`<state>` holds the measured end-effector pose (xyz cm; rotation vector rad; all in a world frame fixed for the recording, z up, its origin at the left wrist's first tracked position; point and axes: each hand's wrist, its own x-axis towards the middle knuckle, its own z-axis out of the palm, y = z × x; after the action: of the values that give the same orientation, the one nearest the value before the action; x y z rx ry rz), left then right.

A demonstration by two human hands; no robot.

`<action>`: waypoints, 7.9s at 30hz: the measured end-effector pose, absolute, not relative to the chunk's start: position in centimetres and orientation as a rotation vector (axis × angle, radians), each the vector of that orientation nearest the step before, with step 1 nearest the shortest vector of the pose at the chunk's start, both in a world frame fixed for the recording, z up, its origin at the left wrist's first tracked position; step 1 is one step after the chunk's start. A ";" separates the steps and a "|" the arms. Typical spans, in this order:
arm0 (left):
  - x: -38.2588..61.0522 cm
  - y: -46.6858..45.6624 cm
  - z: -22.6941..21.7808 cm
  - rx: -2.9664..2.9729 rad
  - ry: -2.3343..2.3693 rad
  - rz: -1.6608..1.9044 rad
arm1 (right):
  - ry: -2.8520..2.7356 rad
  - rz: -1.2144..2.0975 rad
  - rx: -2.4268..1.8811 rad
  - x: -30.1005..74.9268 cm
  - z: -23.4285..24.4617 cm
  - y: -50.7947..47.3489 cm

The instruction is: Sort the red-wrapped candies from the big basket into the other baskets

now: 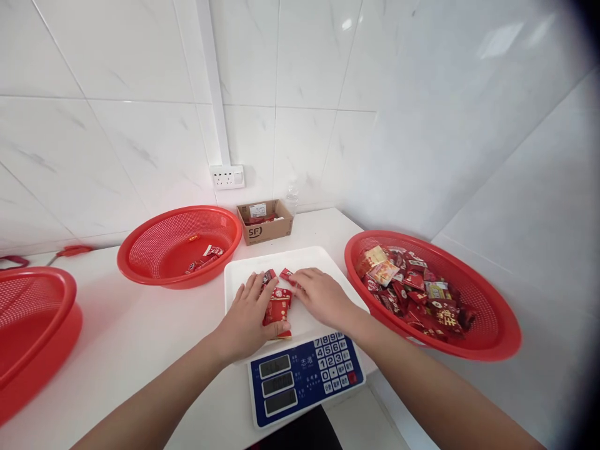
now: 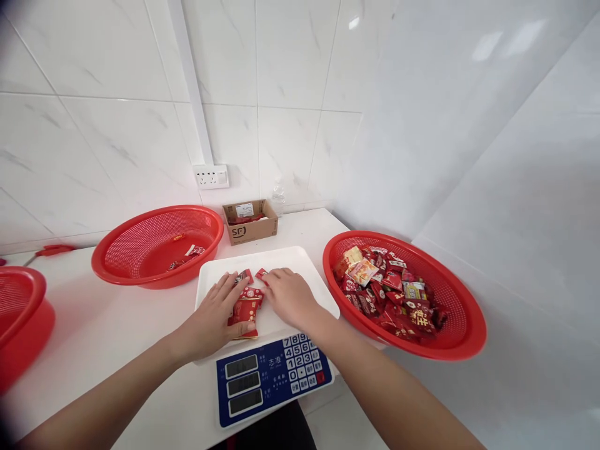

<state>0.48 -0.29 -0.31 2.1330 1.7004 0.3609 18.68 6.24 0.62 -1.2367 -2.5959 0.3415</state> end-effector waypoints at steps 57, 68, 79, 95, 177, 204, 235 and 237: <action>0.3 1.0 -0.2 2.264 1.546 0.094 | -2.619 0.883 -0.982 20.8 1.4 7.4; 1.0 1.5 -0.4 2.234 1.628 0.187 | -2.588 0.725 -0.980 20.3 1.0 8.3; 1.1 4.1 -1.0 2.226 1.594 0.374 | -2.683 0.639 -1.050 19.9 0.1 9.2; 0.3 3.4 -0.4 2.287 1.574 0.337 | -2.565 0.973 -1.144 20.9 1.3 7.3; 0.4 4.2 -0.1 2.230 1.441 0.194 | -2.556 0.611 -1.280 19.5 0.1 6.3; 0.9 4.0 -0.1 2.184 1.482 0.309 | -2.480 0.686 -1.336 19.5 0.5 7.2; 2.0 3.2 -1.4 2.256 1.598 0.392 | -2.629 0.727 -1.156 20.2 0.0 5.5; 2.0 3.2 -1.3 2.266 1.592 0.391 | -2.629 0.721 -1.147 20.2 -0.1 5.5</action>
<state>1.99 3.15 -1.31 2.2662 1.5922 0.3907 20.24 5.50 -0.06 -1.1468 -2.6292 0.7212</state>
